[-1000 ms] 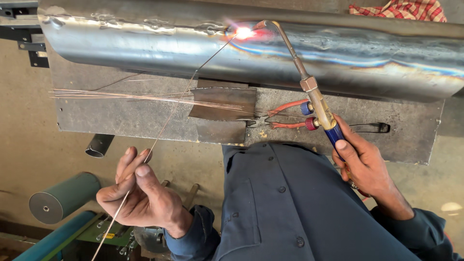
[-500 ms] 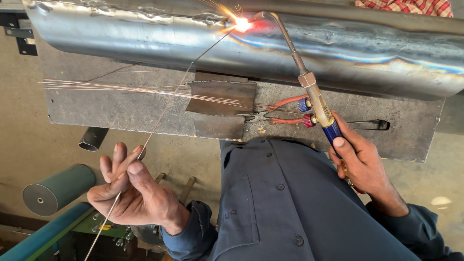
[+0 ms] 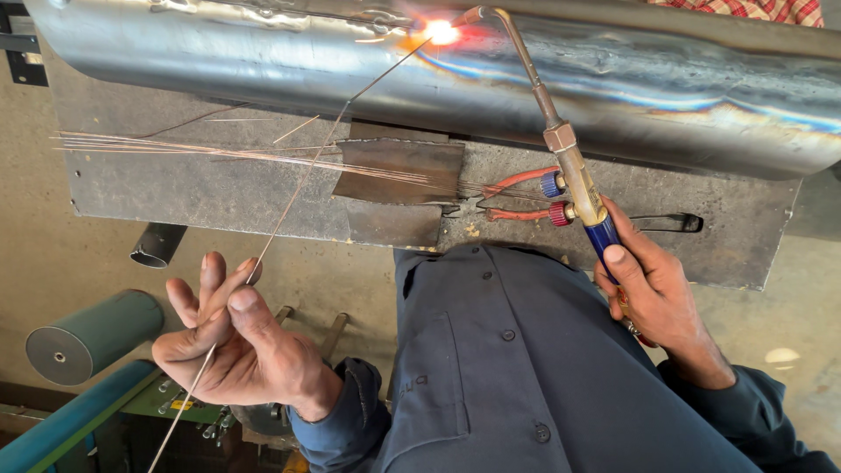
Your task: The person gas-welds a seam on a large metal cylinder resting on a workbench, holding an oxy-fuel torch in one hand and feeding a filler rod with the other. Sparks and a molten weld pool are visible as the torch moves along the seam, and the person occasionally repositions the filler rod and adjusts the work.
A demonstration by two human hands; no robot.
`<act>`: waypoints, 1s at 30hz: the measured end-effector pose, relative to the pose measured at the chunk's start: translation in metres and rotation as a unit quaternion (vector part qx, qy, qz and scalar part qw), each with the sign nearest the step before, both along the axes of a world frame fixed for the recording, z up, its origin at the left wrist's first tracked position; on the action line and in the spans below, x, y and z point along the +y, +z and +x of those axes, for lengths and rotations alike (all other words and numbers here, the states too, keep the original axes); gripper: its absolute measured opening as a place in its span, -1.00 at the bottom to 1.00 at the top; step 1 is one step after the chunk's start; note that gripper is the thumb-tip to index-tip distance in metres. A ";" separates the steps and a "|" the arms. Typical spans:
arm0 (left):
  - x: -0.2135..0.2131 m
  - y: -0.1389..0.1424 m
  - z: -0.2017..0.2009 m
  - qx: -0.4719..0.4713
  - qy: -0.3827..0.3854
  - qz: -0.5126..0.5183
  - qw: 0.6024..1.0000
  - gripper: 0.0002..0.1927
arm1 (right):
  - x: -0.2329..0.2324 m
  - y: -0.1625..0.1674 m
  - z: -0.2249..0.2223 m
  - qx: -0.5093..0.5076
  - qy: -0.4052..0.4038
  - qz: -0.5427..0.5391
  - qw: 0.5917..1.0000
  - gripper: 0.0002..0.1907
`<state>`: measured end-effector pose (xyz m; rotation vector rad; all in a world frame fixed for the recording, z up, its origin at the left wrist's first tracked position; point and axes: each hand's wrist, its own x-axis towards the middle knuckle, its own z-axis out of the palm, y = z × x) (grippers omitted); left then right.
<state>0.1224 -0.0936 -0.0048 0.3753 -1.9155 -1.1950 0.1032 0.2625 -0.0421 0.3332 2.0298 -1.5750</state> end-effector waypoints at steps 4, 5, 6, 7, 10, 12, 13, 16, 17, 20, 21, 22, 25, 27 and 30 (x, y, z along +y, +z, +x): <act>-0.002 -0.001 -0.002 -0.001 0.000 -0.008 1.000 -0.66 | -0.001 -0.001 -0.001 -0.005 0.002 0.008 1.000 -0.35; -0.001 -0.001 -0.002 0.001 -0.002 -0.005 1.000 -0.65 | -0.001 -0.001 -0.001 -0.005 0.002 0.010 1.000 -0.35; -0.001 -0.001 -0.002 0.000 -0.002 -0.003 1.000 -0.65 | -0.001 -0.001 -0.001 -0.004 0.002 0.011 1.000 -0.35; -0.001 0.000 -0.002 0.000 -0.002 -0.001 1.000 -0.65 | -0.001 -0.001 -0.001 -0.004 0.003 0.012 1.000 -0.35; -0.001 0.002 -0.002 -0.008 0.006 -0.006 1.000 -0.67 | -0.001 -0.002 -0.001 -0.007 0.002 0.012 1.000 -0.35; -0.001 0.003 -0.004 -0.016 0.015 -0.014 1.000 -0.68 | -0.002 -0.003 -0.002 -0.006 0.002 0.009 1.000 -0.35; -0.001 0.003 -0.005 -0.013 0.010 -0.011 1.000 -0.68 | -0.002 -0.003 -0.001 -0.004 0.003 0.006 1.000 -0.35; -0.001 0.003 -0.007 -0.004 -0.001 -0.002 1.000 -0.67 | -0.003 -0.003 -0.002 -0.003 0.004 0.003 1.000 -0.35; -0.002 0.002 -0.007 0.000 -0.003 0.000 1.000 -0.67 | -0.003 -0.003 -0.002 -0.004 0.004 0.003 1.000 -0.35; -0.003 0.000 -0.007 -0.003 0.000 0.001 1.000 -0.67 | -0.004 -0.003 -0.003 -0.005 0.005 0.008 1.000 -0.36; -0.003 -0.001 -0.006 -0.007 0.003 -0.001 1.000 -0.66 | -0.004 -0.002 -0.003 -0.006 0.005 0.006 1.000 -0.36; -0.004 -0.002 -0.005 -0.007 0.003 -0.001 1.000 -0.66 | -0.005 -0.002 -0.003 -0.007 0.005 0.004 1.000 -0.36; -0.004 -0.004 -0.005 -0.011 0.006 -0.004 1.000 -0.65 | -0.006 0.001 -0.003 -0.005 0.007 0.007 1.000 -0.35; -0.005 -0.004 -0.005 -0.016 0.007 -0.007 1.000 -0.64 | -0.007 0.002 -0.004 -0.009 0.005 0.008 1.000 -0.35; -0.005 -0.003 -0.006 -0.013 -0.003 -0.004 1.000 -0.64 | -0.009 0.003 -0.006 -0.014 0.002 0.006 1.000 -0.35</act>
